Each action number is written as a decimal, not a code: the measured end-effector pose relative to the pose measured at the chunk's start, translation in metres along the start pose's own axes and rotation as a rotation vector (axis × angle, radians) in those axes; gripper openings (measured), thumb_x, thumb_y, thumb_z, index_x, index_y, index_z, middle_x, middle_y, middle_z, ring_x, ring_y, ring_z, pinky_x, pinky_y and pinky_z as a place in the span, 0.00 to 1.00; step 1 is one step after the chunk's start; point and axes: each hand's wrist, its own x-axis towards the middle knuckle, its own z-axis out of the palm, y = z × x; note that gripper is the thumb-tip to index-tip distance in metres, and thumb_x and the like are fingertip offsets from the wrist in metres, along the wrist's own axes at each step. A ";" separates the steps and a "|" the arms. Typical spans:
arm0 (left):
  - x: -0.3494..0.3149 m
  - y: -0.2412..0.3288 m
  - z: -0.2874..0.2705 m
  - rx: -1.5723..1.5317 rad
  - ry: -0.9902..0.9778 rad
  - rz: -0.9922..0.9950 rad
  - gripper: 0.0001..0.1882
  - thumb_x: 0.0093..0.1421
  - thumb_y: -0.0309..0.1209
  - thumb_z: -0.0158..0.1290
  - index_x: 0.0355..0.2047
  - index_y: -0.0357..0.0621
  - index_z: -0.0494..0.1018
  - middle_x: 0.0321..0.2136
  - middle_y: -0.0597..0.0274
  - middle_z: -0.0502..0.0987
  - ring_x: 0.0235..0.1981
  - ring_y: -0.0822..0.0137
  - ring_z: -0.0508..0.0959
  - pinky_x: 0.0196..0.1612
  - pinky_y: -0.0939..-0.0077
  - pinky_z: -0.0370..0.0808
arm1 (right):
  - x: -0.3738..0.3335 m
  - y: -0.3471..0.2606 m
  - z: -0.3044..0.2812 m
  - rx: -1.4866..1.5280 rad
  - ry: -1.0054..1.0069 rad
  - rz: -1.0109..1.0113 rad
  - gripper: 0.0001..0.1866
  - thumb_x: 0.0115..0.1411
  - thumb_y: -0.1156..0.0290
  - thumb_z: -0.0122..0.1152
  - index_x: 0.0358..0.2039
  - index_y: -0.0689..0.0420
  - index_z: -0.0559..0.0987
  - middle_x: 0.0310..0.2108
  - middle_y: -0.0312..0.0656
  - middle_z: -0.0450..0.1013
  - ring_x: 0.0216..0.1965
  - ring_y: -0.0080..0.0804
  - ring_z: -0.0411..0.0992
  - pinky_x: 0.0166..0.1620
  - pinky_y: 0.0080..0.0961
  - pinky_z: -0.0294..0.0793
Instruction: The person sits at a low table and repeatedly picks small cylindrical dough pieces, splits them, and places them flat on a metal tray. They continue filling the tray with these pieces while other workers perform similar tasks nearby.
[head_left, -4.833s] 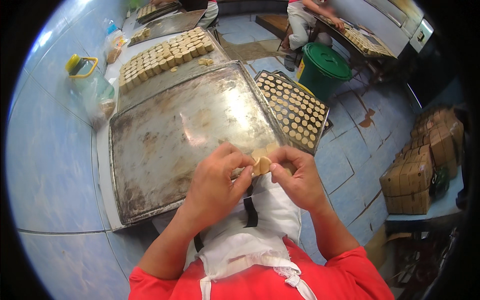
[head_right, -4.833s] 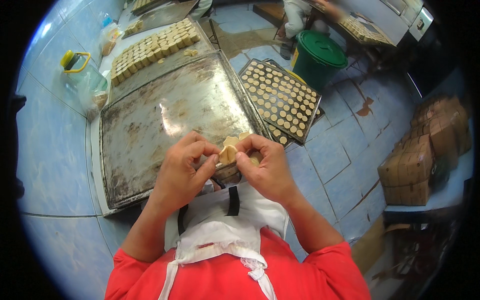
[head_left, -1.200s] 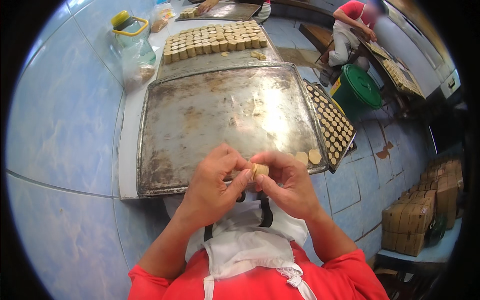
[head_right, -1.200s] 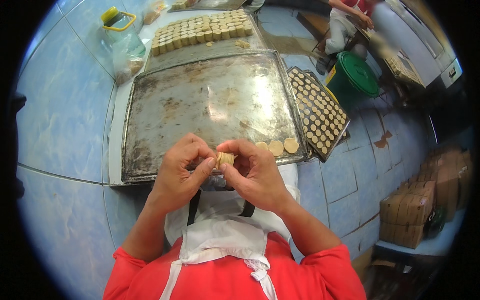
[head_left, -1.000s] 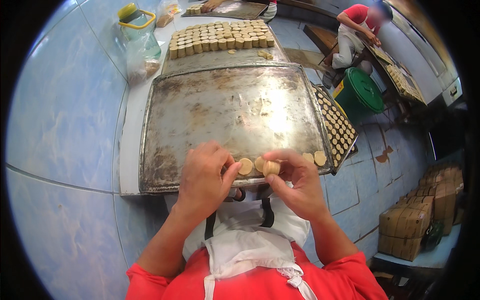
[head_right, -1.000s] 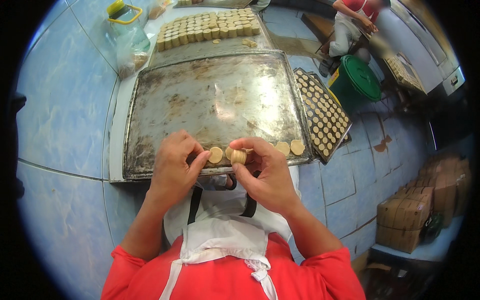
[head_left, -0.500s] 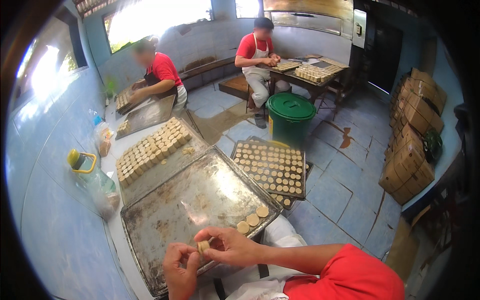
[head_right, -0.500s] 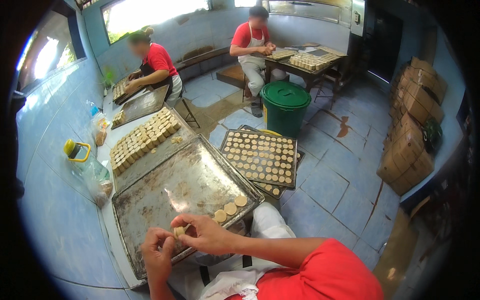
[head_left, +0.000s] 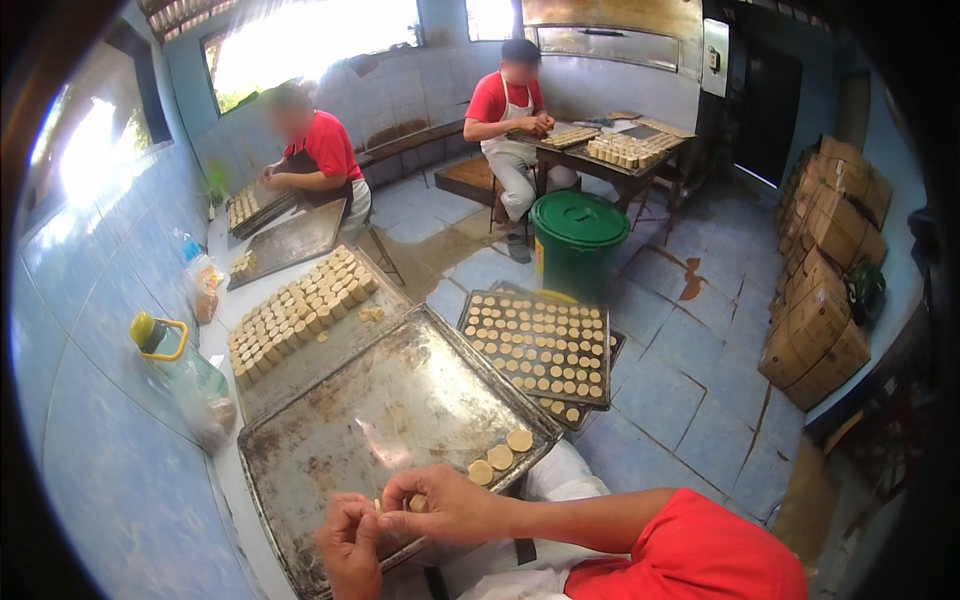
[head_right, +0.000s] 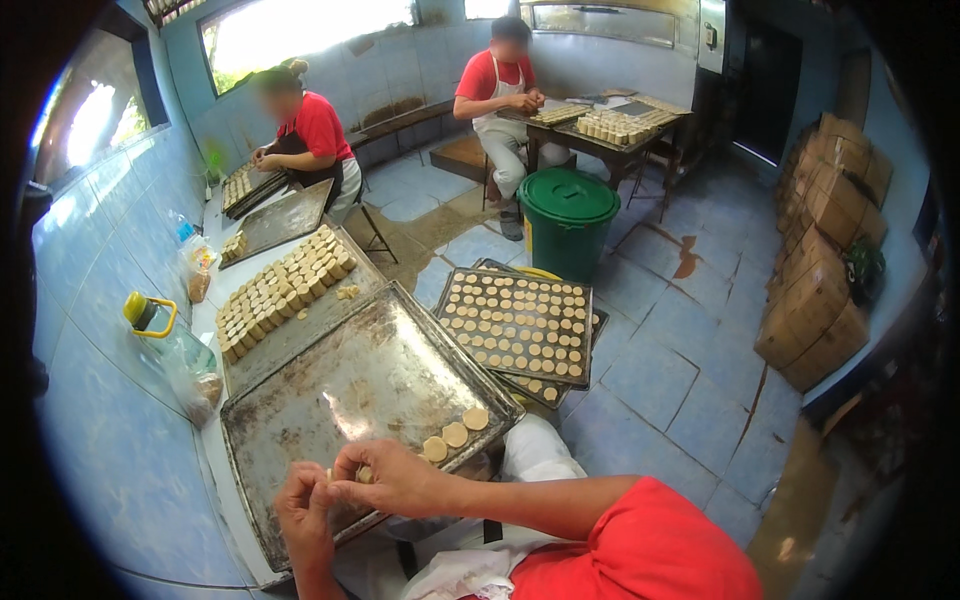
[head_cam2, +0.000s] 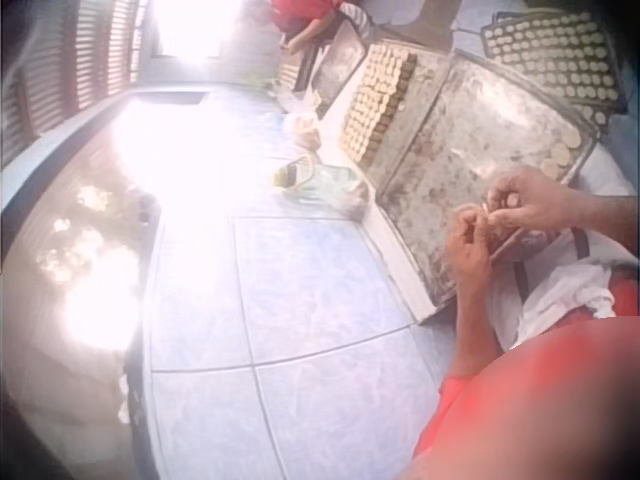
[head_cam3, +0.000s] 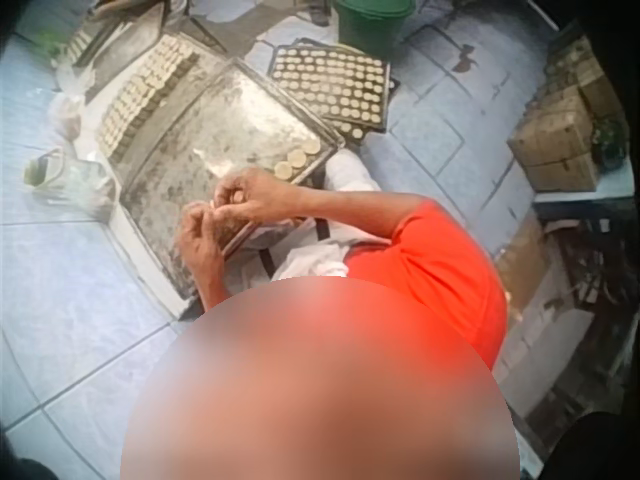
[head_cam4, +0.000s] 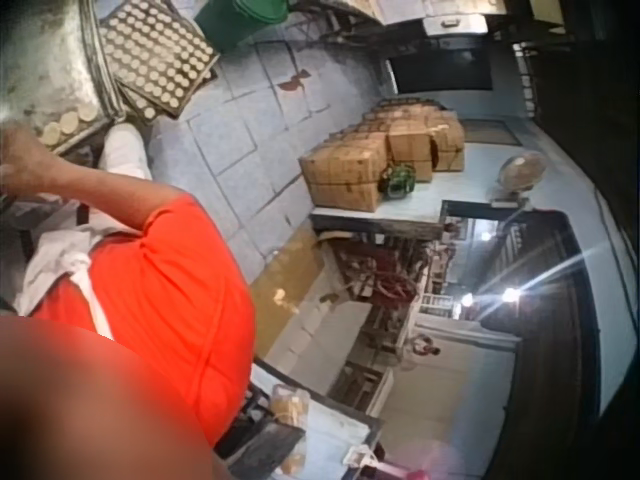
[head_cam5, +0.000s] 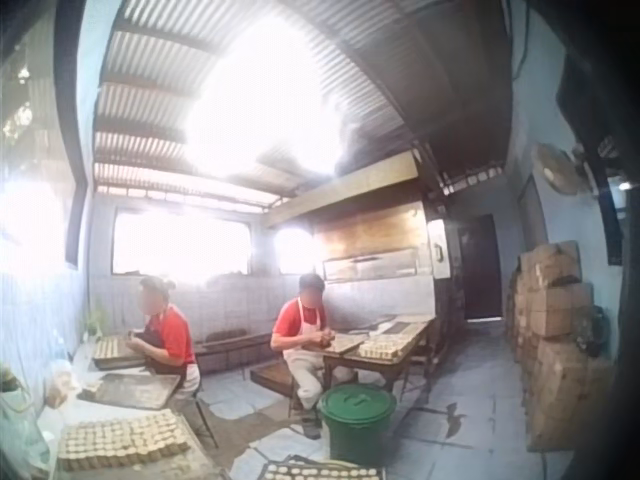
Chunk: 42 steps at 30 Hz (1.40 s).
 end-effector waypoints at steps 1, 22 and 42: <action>-0.002 0.000 -0.001 -0.059 -0.019 -0.029 0.12 0.71 0.32 0.61 0.33 0.38 0.75 0.38 0.65 0.73 0.39 0.73 0.73 0.46 0.77 0.70 | 0.000 0.000 0.000 0.005 -0.004 0.005 0.13 0.68 0.63 0.69 0.39 0.61 0.84 0.31 0.39 0.81 0.34 0.25 0.76 0.41 0.29 0.77; -0.030 -0.008 -0.031 0.567 0.081 0.045 0.04 0.61 0.24 0.64 0.32 0.37 0.80 0.31 0.52 0.77 0.35 0.50 0.78 0.39 0.58 0.73 | -0.010 -0.013 -0.013 0.162 0.021 0.127 0.20 0.65 0.87 0.54 0.57 0.61 0.74 0.48 0.40 0.77 0.50 0.23 0.76 0.55 0.21 0.77; -0.046 -0.003 -0.054 0.692 -0.003 0.025 0.05 0.63 0.25 0.64 0.33 0.38 0.79 0.34 0.57 0.77 0.37 0.60 0.78 0.42 0.67 0.74 | -0.012 -0.004 0.039 0.089 -0.093 0.304 0.16 0.67 0.81 0.63 0.55 0.64 0.79 0.36 0.34 0.78 0.36 0.15 0.76 0.40 0.18 0.77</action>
